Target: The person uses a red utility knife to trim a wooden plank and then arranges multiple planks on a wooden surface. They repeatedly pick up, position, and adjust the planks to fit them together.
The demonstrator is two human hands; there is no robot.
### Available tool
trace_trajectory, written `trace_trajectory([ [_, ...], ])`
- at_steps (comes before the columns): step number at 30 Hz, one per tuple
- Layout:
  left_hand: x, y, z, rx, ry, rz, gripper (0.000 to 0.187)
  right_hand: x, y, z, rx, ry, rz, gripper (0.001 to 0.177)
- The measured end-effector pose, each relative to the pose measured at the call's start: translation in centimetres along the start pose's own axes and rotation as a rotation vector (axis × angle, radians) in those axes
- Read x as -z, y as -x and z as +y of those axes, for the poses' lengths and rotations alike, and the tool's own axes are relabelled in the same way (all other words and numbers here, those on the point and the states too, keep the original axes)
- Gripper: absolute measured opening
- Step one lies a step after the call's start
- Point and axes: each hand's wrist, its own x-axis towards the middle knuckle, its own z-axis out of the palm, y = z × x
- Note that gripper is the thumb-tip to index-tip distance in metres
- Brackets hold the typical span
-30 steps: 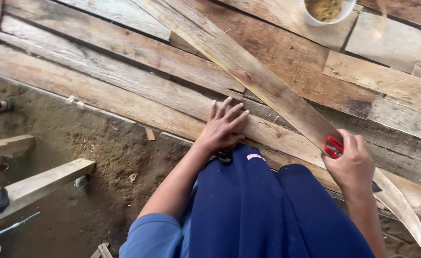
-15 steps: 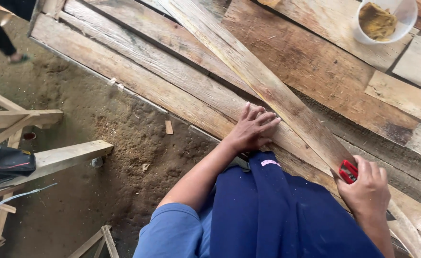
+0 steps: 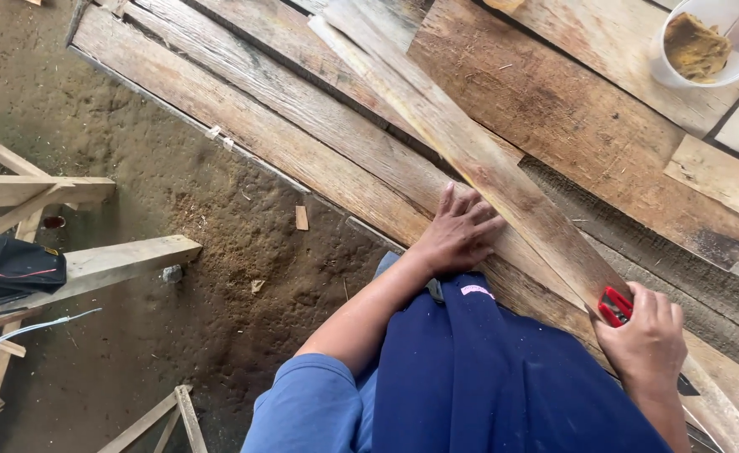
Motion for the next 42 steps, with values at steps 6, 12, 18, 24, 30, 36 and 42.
trace_trajectory([
  [6, 0.0, -0.7, -0.6, -0.093, 0.006, 0.010, 0.068, -0.3, 0.1, -0.1, -0.031, -0.051, -0.095, 0.076],
  [12, 1.1, -1.9, -0.1, -0.124, -0.030, -0.084, 0.061, -0.2, 0.8, -0.4, -0.021, -0.101, 0.084, 0.069],
  [18, 0.8, -2.0, 0.0, -0.038, -0.033, -0.181, 0.056, 0.2, 1.3, -1.1, -0.052, -0.194, 0.200, 0.067],
  [24, -1.9, -1.6, -1.1, -0.037, -0.089, -0.115, 0.048, 0.0, 1.3, -1.1, -0.066, -0.199, 0.223, 0.065],
  [30, -1.6, -1.4, -1.0, -0.055, -0.032, 0.003, 0.041, 0.1, 1.1, -1.0, -0.056, -0.189, 0.224, 0.067],
  [36, 2.2, -1.4, 0.5, 0.174, 0.747, 0.253, 0.057, 1.1, 0.7, -0.5, -0.063, -0.146, 0.178, 0.073],
  [42, 3.8, -2.8, -1.0, 0.682, 1.823, 0.308, 0.049, 5.5, -1.0, 0.3, -0.064, -0.007, -0.011, 0.084],
])
